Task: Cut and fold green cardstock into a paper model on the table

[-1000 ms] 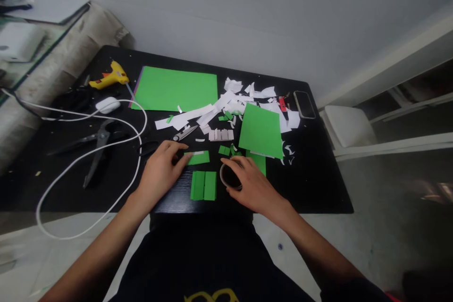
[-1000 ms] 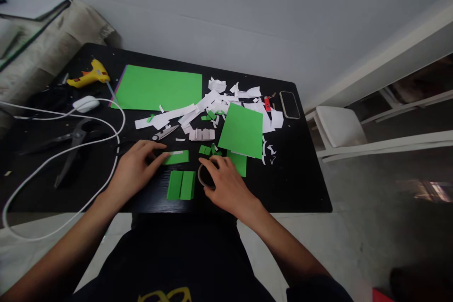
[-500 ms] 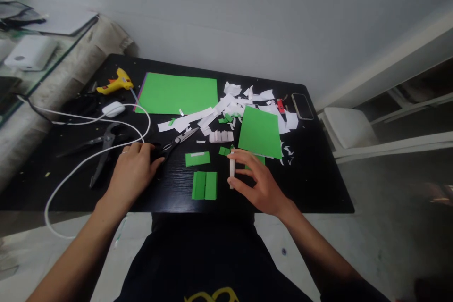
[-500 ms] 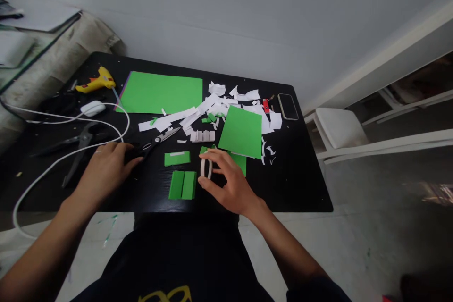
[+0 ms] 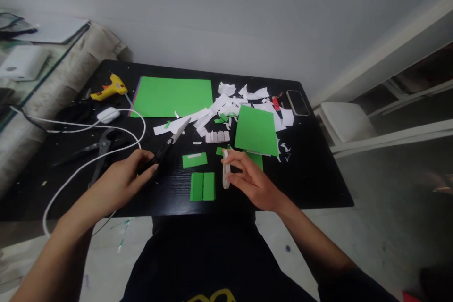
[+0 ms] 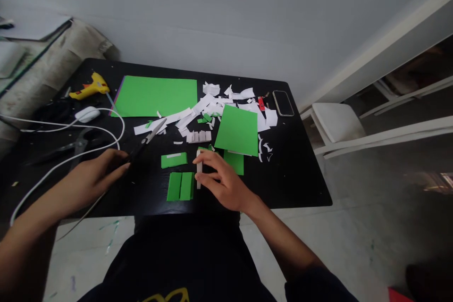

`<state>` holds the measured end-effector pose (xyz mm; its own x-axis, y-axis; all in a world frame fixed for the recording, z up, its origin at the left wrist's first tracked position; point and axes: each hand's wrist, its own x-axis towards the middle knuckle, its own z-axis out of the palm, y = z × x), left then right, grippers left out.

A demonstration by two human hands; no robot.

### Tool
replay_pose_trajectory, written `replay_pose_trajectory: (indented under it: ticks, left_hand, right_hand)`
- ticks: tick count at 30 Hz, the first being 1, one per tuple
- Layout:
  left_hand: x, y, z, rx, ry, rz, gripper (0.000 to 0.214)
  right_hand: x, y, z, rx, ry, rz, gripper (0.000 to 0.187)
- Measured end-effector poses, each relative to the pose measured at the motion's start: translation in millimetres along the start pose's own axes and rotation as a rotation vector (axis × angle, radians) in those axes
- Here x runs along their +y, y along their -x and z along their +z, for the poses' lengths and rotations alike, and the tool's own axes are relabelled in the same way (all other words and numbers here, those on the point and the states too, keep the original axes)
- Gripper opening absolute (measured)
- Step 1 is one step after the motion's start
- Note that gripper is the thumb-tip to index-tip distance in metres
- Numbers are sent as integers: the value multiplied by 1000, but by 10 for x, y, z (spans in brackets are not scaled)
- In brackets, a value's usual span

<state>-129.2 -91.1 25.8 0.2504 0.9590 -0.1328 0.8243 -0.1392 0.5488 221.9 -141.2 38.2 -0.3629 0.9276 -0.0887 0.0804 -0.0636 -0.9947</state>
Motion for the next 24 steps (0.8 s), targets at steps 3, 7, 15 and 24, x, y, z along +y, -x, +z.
replay_pose_trajectory:
  ticks: [3,7,15,24]
  left_hand:
    - [148,86,-42,-7,134,16,43]
    - [262,145,-30,-120,186,66,37]
    - [488,244,26,-213,24,244,40]
    - [626,238,86,-169,-78,374,16]
  right_hand:
    - [6,-9,7,5,-6,8,27]
    - [16,-35,13,63,-29,39,54]
    - [28,-72,-78,-8,-190,59,50]
    - [9,-70,-98,-106,-198,117,74]
